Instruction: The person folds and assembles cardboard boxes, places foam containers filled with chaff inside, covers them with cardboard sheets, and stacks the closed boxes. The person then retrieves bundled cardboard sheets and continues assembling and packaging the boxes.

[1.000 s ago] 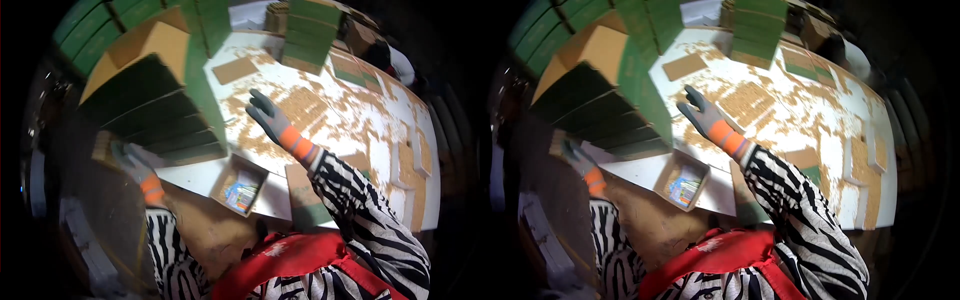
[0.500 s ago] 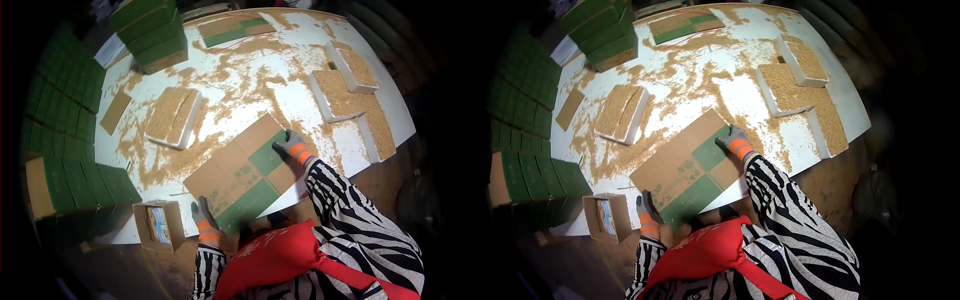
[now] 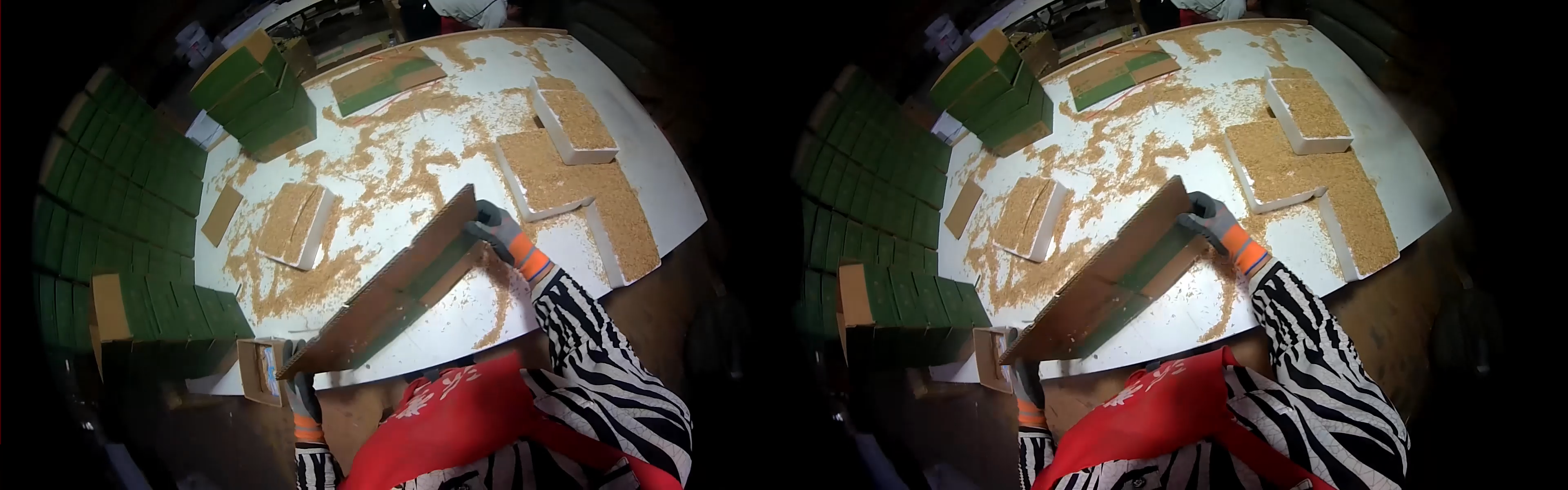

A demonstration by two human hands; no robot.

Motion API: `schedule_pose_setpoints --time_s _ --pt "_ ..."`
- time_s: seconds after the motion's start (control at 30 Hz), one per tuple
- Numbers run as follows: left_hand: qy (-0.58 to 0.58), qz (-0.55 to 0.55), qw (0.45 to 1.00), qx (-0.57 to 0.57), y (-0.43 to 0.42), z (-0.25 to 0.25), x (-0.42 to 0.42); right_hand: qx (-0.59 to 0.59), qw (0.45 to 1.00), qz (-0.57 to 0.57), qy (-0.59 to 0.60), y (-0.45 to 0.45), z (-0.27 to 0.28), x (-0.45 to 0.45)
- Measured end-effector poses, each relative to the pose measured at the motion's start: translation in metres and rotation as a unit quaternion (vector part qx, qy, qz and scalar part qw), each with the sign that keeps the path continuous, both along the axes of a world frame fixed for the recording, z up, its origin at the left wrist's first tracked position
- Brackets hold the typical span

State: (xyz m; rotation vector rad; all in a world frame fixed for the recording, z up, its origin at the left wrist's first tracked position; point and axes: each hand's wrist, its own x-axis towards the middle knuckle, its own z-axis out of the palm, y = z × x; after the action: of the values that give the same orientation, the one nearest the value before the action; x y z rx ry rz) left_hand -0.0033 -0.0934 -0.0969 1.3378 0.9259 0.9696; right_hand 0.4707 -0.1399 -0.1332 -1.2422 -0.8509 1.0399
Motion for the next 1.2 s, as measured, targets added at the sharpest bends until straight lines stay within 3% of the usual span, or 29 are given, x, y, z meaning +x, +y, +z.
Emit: schedule_pose_setpoints --time_s 0.03,0.13,0.2,0.27,0.3,0.37,0.43,0.47,0.53,0.6,0.73,0.8,0.83,0.87,0.93,1.0,1.03,1.07,1.13,1.2 --pt "0.066 -0.038 0.996 0.048 0.007 0.020 -0.010 -0.001 1.000 0.019 -0.022 -0.009 0.002 0.002" --pt "0.145 -0.212 0.966 -0.023 0.013 0.075 0.008 -0.029 0.993 0.052 -0.098 -0.024 -0.026 0.005" --pt "0.310 -0.353 0.883 0.000 0.022 0.071 0.017 -0.027 0.998 0.032 -0.038 -0.031 -0.040 0.006" --pt "0.312 -0.373 0.874 -0.028 0.018 0.083 0.027 -0.016 0.976 -0.108 -0.187 -0.039 -0.030 -0.006" --pt "0.312 -0.380 0.870 -0.035 0.021 0.090 0.034 0.012 0.924 -0.211 -0.318 -0.048 0.012 -0.031" --pt "0.315 -0.428 0.847 -0.025 0.023 0.095 0.041 0.122 0.831 -0.212 -0.499 -0.058 0.066 -0.078" --pt "0.298 -0.480 0.824 -0.035 0.031 0.089 0.038 0.065 0.791 -0.049 -0.607 -0.055 0.104 -0.133" --pt "0.293 -0.490 0.820 -0.048 0.041 0.081 0.033 0.007 0.734 0.013 -0.679 -0.053 0.098 -0.150" --pt "0.277 -0.509 0.812 -0.066 0.063 0.073 0.025 0.001 0.736 -0.005 -0.677 -0.059 0.095 -0.155" --pt "0.368 -0.451 0.813 -0.004 0.064 0.083 0.023 0.004 0.720 -0.026 -0.694 -0.078 0.084 -0.159" --pt "0.357 -0.337 0.860 0.140 0.067 0.078 0.025 -0.003 0.707 -0.035 -0.706 -0.104 0.073 -0.174" --pt "0.332 -0.244 0.902 0.126 0.075 0.076 0.019 0.029 0.757 -0.056 -0.650 -0.112 0.073 -0.182" --pt "0.329 -0.185 0.901 0.212 0.085 0.060 0.007 0.057 0.801 -0.051 -0.594 -0.115 0.071 -0.181" --pt "0.313 -0.191 0.927 0.076 0.083 0.087 0.011 0.086 0.840 -0.046 -0.534 -0.118 0.069 -0.178" --pt "0.245 -0.087 0.965 -0.046 0.077 0.083 0.004 0.093 0.892 -0.007 -0.442 -0.122 0.079 -0.177" --pt "0.216 -0.061 0.973 -0.047 0.071 0.052 -0.006 0.061 0.921 0.055 -0.382 -0.130 0.071 -0.182" --pt "0.212 -0.057 0.972 0.080 0.079 0.015 -0.012 0.049 0.928 0.079 -0.361 -0.128 0.079 -0.188" --pt "0.272 -0.073 0.959 0.032 0.058 0.057 0.011 0.055 0.903 0.109 -0.413 -0.122 0.088 -0.195" --pt "0.380 -0.193 0.883 0.198 0.052 0.063 0.033 0.064 0.840 0.168 -0.512 -0.102 0.104 -0.212" --pt "0.478 -0.339 0.788 0.189 0.056 0.048 0.046 0.071 0.818 0.210 -0.530 -0.077 0.092 -0.219"
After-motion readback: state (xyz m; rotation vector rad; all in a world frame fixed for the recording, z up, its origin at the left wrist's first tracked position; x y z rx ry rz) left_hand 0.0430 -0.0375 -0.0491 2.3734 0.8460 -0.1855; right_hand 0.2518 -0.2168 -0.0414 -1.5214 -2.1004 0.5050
